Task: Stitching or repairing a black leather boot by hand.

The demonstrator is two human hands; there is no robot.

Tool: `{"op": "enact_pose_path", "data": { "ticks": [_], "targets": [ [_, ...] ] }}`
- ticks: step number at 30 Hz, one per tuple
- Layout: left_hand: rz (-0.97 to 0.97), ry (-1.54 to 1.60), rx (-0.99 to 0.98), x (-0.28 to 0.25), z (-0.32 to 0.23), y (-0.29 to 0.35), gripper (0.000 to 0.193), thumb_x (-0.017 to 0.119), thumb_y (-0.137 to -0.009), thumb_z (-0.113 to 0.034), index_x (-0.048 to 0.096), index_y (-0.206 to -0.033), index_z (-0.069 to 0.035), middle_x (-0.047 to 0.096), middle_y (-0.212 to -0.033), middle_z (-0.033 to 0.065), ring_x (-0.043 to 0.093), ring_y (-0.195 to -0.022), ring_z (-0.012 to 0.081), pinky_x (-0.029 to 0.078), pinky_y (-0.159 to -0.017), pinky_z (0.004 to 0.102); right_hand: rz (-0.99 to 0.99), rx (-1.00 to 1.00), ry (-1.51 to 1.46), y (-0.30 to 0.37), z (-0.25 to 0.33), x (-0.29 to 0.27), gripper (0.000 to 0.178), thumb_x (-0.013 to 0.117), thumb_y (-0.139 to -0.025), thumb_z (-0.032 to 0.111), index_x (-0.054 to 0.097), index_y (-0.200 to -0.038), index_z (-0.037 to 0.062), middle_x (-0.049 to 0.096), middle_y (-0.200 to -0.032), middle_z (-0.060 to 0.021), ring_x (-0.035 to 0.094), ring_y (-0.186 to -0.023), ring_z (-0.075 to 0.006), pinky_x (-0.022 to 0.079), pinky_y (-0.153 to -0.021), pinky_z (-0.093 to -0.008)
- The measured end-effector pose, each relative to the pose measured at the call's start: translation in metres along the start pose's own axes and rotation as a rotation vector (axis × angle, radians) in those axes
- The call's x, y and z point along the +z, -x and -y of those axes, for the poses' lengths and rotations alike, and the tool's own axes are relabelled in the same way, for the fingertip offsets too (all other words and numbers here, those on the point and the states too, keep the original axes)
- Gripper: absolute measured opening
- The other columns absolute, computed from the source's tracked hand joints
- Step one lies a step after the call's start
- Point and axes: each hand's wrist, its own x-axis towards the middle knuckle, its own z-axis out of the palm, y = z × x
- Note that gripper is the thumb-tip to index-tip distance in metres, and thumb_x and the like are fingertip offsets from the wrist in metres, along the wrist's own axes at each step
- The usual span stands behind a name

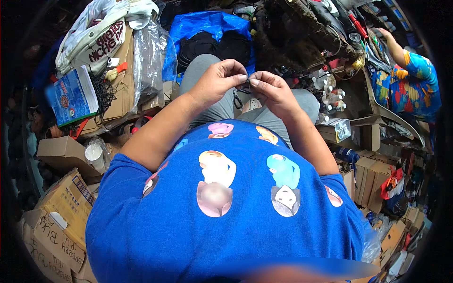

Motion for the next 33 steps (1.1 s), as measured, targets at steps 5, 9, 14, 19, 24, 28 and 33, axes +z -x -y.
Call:
{"op": "enact_pose_path", "data": {
  "ticks": [5,9,14,19,24,28,33],
  "targets": [
    [-0.064,-0.07,0.092,0.004,0.004,0.009,0.014,0.065,-0.088,-0.01,0.067,-0.099,-0.001,0.067,-0.09,0.0043,0.062,-0.084,0.012,0.049,-0.078,0.0271,-0.026,0.119,-0.312,0.0,-0.007,0.002,0.016,0.068,-0.087,0.016,0.064,-0.097,0.004,0.063,-0.082,-0.0003,0.052,-0.068,-0.0074,0.041,-0.061,-0.0218],
    [-0.151,-0.509,0.208,0.004,-0.005,0.018,0.014,0.066,-0.084,-0.01,0.071,-0.094,-0.002,0.071,-0.085,0.0094,0.067,-0.08,0.0163,0.052,-0.073,0.0283,-0.122,0.092,-0.107,0.002,-0.008,0.003,0.018,0.071,-0.085,0.018,0.066,-0.094,0.003,0.064,-0.079,-0.0004,0.051,-0.065,-0.0063,0.04,-0.06,-0.0213],
    [-0.17,-0.796,0.315,0.003,-0.012,0.026,0.014,0.069,-0.079,-0.008,0.072,-0.091,-0.002,0.07,-0.087,0.0133,0.068,-0.085,0.0238,0.052,-0.076,0.0322,-0.123,0.059,0.151,0.004,-0.007,0.011,0.017,0.072,-0.084,0.018,0.068,-0.089,0.0023,0.065,-0.077,-0.0001,0.051,-0.064,-0.0048,0.04,-0.06,-0.0206],
    [-0.18,-1.085,0.593,-0.007,-0.009,0.028,0.011,0.068,-0.075,-0.009,0.063,-0.085,-0.006,0.065,-0.08,0.0107,0.063,-0.078,0.0291,0.046,-0.074,0.0374,-0.082,0.088,0.237,0.004,-0.008,0.019,0.016,0.071,-0.086,0.018,0.066,-0.09,0.0033,0.064,-0.077,-0.0001,0.055,-0.067,-0.0049,0.042,-0.06,-0.0208],
    [-0.273,-1.158,0.705,-0.027,-0.02,0.041,0.015,0.067,-0.075,-0.007,0.061,-0.088,-0.005,0.062,-0.083,0.0117,0.061,-0.079,0.0311,0.047,-0.075,0.0393,0.013,0.089,0.343,0.006,-0.013,0.025,0.015,0.07,-0.087,0.016,0.064,-0.092,0.0027,0.062,-0.076,0.0007,0.056,-0.067,-0.0067,0.047,-0.062,-0.0241],
    [-0.654,-0.896,0.636,-0.072,-0.069,0.07,0.009,0.063,-0.083,-0.003,0.063,-0.092,-0.003,0.063,-0.084,0.0076,0.061,-0.077,0.0159,0.049,-0.071,0.029,0.057,-0.031,0.564,0.01,-0.016,0.024,0.025,0.068,-0.088,0.013,0.065,-0.109,0.0,0.065,-0.093,-0.003,0.059,-0.083,-0.0103,0.049,-0.073,-0.0254],
    [-1.031,-0.748,0.754,-0.154,-0.157,0.126,0.013,0.064,-0.089,-0.003,0.064,-0.102,0.0,0.069,-0.089,0.0055,0.064,-0.082,0.0112,0.051,-0.076,0.0232,-0.024,0.042,0.518,0.011,-0.012,0.013,0.027,0.065,-0.091,0.014,0.063,-0.115,0.0023,0.065,-0.1,-0.0018,0.057,-0.089,-0.0072,0.047,-0.078,-0.0233]
  ]
}}
